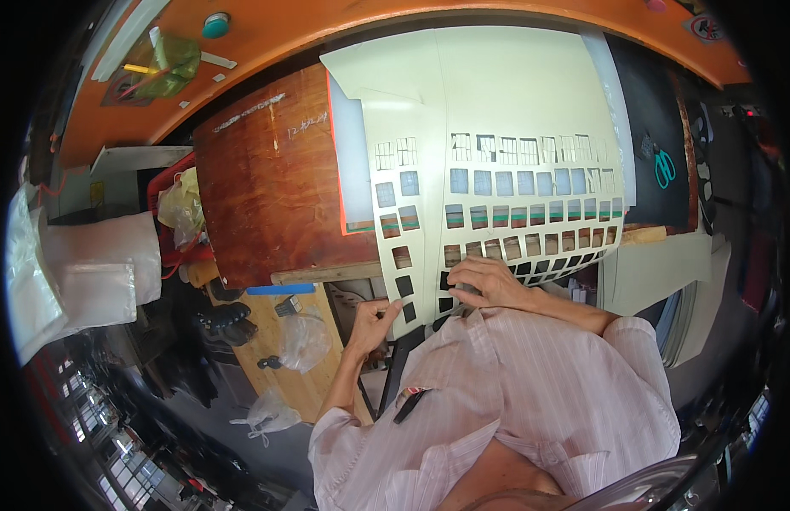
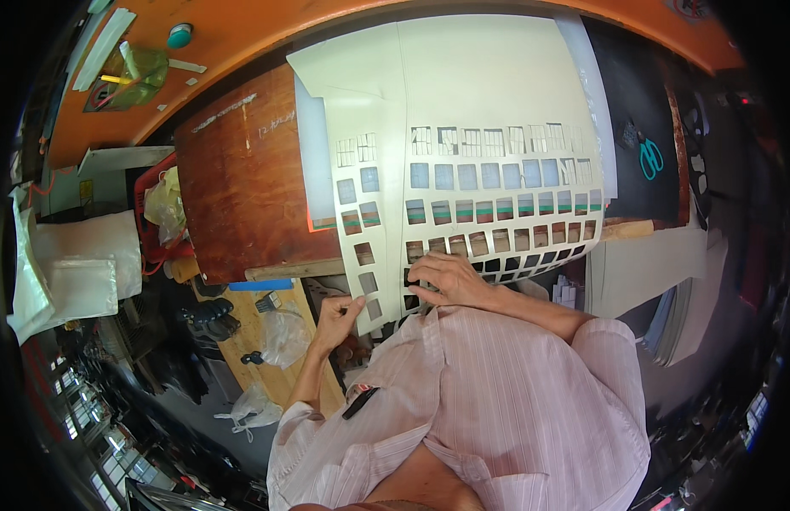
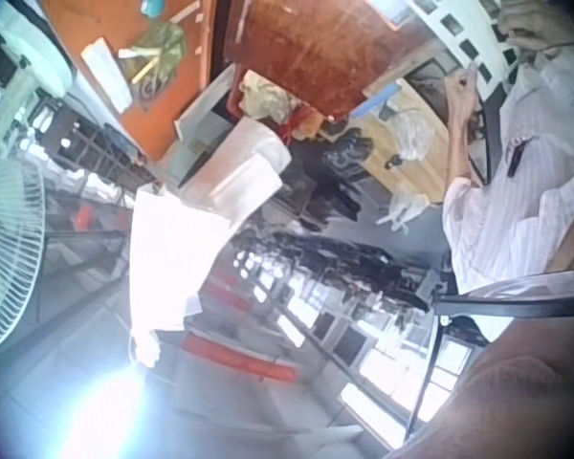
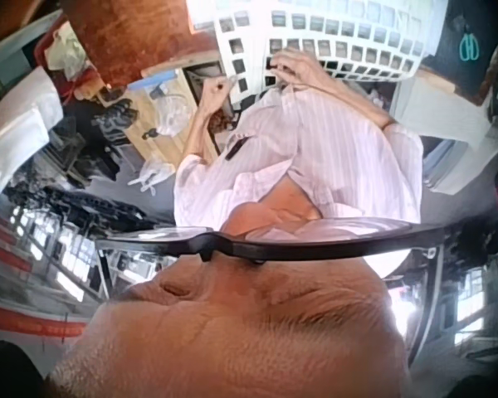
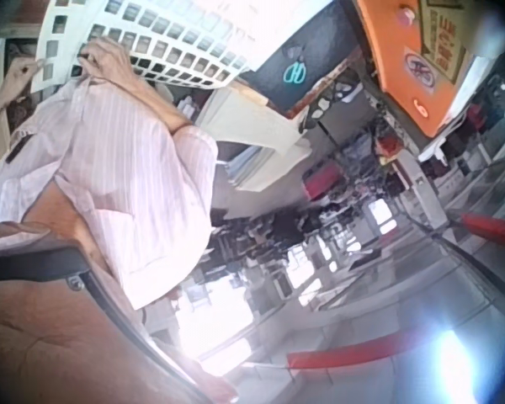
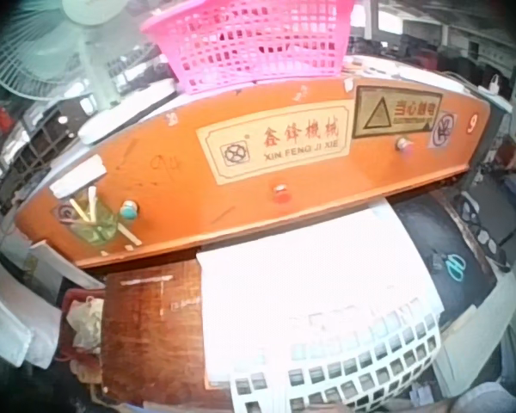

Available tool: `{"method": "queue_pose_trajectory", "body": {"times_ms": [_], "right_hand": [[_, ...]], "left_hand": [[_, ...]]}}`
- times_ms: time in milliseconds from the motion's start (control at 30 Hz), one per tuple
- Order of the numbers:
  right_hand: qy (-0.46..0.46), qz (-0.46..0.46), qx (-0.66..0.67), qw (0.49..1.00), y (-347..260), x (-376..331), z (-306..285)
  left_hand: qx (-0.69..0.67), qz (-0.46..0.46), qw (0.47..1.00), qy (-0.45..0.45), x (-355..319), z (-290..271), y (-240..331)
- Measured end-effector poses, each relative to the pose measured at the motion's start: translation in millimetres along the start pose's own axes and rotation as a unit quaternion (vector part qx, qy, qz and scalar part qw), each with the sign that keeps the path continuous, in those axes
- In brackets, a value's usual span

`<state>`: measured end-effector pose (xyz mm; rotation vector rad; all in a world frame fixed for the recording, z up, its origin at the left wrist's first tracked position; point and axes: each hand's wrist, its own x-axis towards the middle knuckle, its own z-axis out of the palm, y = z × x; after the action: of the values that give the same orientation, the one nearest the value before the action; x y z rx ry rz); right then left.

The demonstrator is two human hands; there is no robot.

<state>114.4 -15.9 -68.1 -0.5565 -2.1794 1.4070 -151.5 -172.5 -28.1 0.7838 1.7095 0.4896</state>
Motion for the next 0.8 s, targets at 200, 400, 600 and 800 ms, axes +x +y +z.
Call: {"method": "queue_pose_trajectory", "body": {"times_ms": [200,400,600,800], "right_hand": [[-0.099,-0.045,-0.03,0.994,-17.0,-10.7,-14.9],[-0.045,-0.029,-0.08,0.995,-40.3,-36.1,-32.1],[0.112,0.065,0.04,0.991,-62.0,-48.7,-92.9],[0.205,0.051,-0.029,0.977,-68.0,-36.1,-150.6]], "left_hand": [[-0.016,0.095,0.993,-0.073,-17.9,-0.6,80.5],[-0.025,0.255,0.965,-0.061,9.3,44.6,159.5],[-0.083,0.345,0.935,-0.015,36.6,81.0,198.0],[0.173,0.24,0.895,0.333,92.8,8.3,151.2]]}}
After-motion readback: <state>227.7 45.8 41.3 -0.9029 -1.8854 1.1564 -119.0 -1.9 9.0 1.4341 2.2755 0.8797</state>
